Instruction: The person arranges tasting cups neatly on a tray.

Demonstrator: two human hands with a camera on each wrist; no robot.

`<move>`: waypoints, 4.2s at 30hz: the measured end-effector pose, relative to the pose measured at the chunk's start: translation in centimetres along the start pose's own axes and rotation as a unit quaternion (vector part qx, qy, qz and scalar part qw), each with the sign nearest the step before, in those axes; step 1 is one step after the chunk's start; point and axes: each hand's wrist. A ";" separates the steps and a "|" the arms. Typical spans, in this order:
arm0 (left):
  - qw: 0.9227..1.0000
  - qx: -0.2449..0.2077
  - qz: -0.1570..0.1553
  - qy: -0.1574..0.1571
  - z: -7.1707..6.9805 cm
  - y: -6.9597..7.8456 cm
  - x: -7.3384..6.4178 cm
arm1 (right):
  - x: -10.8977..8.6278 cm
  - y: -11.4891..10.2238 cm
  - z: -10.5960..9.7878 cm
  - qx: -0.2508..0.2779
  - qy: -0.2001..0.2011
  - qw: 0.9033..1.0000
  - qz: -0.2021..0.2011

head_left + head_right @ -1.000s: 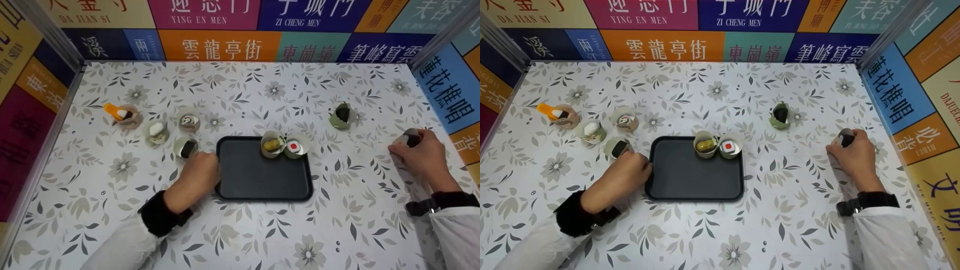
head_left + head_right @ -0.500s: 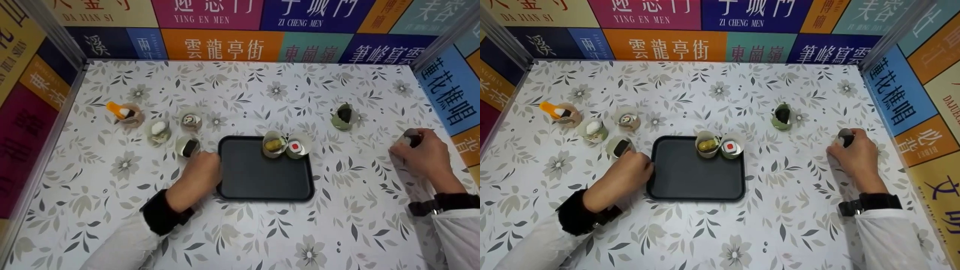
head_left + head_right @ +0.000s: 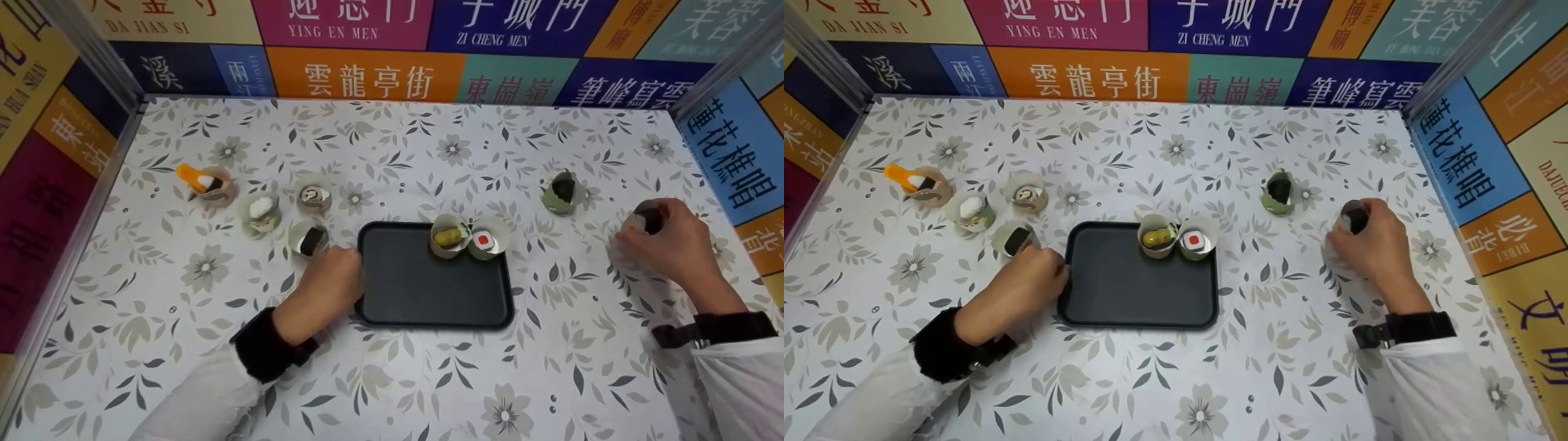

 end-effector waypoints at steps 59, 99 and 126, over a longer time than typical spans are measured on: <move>1.000 0.005 -0.001 0.002 0.1 -0.3 -0.1 | -1.3 -26.4 9.2 0.099 -0.113 0.948 -0.280; 1.000 0.015 -0.014 -0.015 0.0 0.0 0.0 | -0.2 -27.1 16.2 -0.078 -0.177 0.897 -0.398; 0.999 0.005 -0.021 -0.025 0.0 0.1 0.1 | -0.3 -26.1 15.2 -0.092 -0.162 0.903 -0.388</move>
Point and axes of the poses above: each hand's wrist, its own x-axis towards the middle knuckle, its own z-axis out of the palm, y = z × x, and after that the axes turned 4 degrees about -y, right-handed
